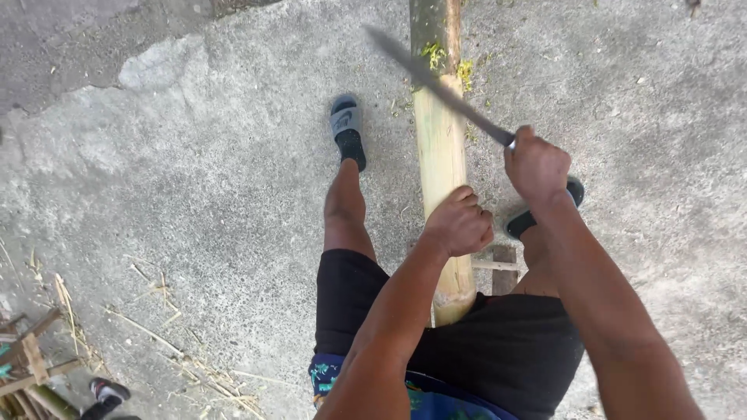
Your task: Stripping bark from a bamboo or wood pole using a large knife.
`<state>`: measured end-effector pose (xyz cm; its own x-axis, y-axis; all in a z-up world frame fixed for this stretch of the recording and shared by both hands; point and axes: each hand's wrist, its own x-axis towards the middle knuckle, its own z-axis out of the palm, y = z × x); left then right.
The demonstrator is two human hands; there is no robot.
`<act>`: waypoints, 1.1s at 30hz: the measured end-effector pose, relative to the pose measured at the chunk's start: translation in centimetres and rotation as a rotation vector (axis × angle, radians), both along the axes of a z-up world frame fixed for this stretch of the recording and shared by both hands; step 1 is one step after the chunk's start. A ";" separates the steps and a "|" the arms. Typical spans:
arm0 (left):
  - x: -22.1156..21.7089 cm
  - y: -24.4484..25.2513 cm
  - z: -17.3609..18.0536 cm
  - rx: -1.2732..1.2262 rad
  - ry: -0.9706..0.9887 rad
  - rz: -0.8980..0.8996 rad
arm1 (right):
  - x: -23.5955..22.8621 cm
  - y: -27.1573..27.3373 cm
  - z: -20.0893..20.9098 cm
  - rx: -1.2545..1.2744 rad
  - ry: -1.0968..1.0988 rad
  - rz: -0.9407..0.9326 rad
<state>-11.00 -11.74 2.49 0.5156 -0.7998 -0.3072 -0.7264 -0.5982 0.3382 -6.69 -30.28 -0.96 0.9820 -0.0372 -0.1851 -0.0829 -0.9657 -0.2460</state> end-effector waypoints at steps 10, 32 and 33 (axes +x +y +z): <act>-0.1 -0.2 -0.4 -0.054 -0.043 0.007 | 0.8 1.1 -1.5 0.029 -0.032 -0.106; -0.3 0.4 -1.2 -0.203 -0.037 0.040 | 1.3 2.1 -6.4 0.303 -0.085 -0.074; -0.5 0.3 -1.1 -0.213 -0.018 0.045 | 1.3 2.4 -6.5 0.306 -0.083 -0.103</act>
<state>-11.48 -11.42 1.38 0.5557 -0.8220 -0.1245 -0.7079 -0.5464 0.4475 -5.36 -27.85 -7.46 0.9883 -0.0917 -0.1220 -0.1432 -0.8336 -0.5334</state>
